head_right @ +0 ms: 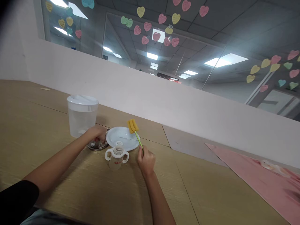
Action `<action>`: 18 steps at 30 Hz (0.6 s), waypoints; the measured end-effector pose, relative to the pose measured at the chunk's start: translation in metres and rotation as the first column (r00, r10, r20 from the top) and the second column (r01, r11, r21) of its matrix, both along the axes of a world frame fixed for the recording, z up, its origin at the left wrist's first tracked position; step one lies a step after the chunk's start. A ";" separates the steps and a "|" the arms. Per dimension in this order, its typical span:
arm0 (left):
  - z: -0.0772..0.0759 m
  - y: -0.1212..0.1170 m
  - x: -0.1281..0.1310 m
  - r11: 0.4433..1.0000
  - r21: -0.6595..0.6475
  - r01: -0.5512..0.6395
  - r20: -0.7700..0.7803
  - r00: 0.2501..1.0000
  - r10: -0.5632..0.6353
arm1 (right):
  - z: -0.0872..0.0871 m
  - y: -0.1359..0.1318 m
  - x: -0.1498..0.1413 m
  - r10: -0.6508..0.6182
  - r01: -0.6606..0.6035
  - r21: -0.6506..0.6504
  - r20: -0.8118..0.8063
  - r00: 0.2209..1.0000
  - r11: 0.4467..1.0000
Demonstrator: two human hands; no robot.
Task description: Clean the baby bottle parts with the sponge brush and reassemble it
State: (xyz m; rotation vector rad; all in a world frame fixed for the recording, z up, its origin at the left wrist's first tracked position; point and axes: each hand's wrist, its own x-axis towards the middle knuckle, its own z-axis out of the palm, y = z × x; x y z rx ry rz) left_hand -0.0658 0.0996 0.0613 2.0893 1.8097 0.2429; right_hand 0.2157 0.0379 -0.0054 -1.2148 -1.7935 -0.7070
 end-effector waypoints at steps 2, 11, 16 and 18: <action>0.009 -0.004 -0.001 1.000 0.006 -0.022 -0.083 0.996 0.023 | 0.000 0.000 -0.001 -0.003 0.003 -0.007 0.002 1.000 1.000; 0.021 -0.023 0.041 0.971 0.181 0.159 -0.105 0.984 -0.142 | 0.000 -0.001 -0.002 -0.011 0.011 -0.027 0.001 1.000 1.000; -0.001 -0.015 0.059 0.969 0.108 0.222 -0.092 0.973 -0.213 | -0.001 -0.001 -0.001 -0.031 0.031 -0.016 0.006 0.999 0.999; -0.007 -0.011 0.057 0.965 0.092 0.246 -0.079 0.968 -0.239 | -0.001 0.000 -0.001 -0.035 0.035 -0.014 0.008 0.999 0.999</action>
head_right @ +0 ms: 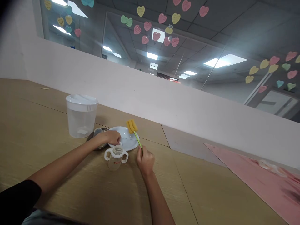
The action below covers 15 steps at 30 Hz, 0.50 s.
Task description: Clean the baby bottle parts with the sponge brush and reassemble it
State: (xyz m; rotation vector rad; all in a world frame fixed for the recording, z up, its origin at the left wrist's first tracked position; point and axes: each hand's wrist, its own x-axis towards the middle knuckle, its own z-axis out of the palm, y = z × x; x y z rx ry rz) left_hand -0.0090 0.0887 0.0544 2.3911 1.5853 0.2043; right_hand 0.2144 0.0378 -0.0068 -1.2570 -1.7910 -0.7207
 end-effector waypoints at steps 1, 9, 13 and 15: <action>-0.002 0.002 -0.002 1.000 -0.014 0.018 0.007 1.000 -0.018 | 0.000 0.000 0.000 0.000 0.000 0.002 0.001 1.000 1.000; 0.001 0.007 -0.009 0.994 0.021 0.105 0.142 0.984 -0.107 | 0.000 0.002 0.002 -0.009 0.009 0.016 -0.005 1.000 1.000; 0.021 0.005 -0.021 0.984 0.176 0.027 0.260 0.963 -0.072 | 0.000 0.000 0.001 0.013 -0.013 0.009 0.006 1.000 1.000; 0.029 0.004 -0.027 0.971 0.237 -0.024 0.343 0.937 -0.061 | 0.001 0.000 0.001 0.038 -0.038 -0.016 0.014 0.999 0.999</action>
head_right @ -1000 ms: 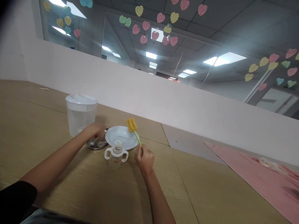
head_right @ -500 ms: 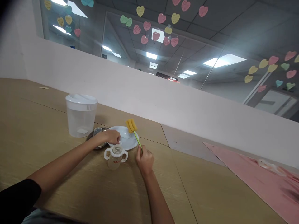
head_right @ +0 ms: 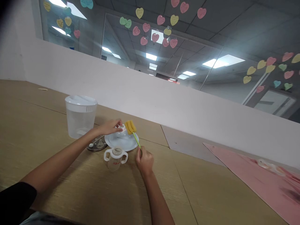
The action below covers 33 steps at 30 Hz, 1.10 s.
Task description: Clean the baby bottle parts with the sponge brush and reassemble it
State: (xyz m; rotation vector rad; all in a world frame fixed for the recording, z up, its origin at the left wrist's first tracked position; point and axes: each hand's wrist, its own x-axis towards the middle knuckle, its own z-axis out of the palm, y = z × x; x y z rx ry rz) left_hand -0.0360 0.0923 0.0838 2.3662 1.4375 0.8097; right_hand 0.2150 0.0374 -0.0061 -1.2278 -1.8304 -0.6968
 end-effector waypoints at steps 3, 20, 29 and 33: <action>0.008 -0.004 -0.004 0.999 0.033 0.008 0.176 0.984 -0.014 | 0.001 0.000 0.000 0.027 -0.027 -0.045 -0.010 1.000 0.999; 0.020 -0.016 0.002 0.992 0.096 0.079 0.147 0.985 -0.093 | 0.003 -0.003 0.005 0.115 -0.132 0.099 0.166 0.979 0.986; 0.035 -0.030 -0.008 0.959 0.217 -0.184 -0.240 0.942 0.236 | 0.004 -0.003 0.002 0.147 -0.173 0.170 0.157 0.977 0.970; 0.040 -0.034 -0.024 0.917 0.008 -0.399 -0.476 0.805 0.355 | 0.005 -0.003 0.001 0.121 -0.135 0.201 0.082 0.989 0.970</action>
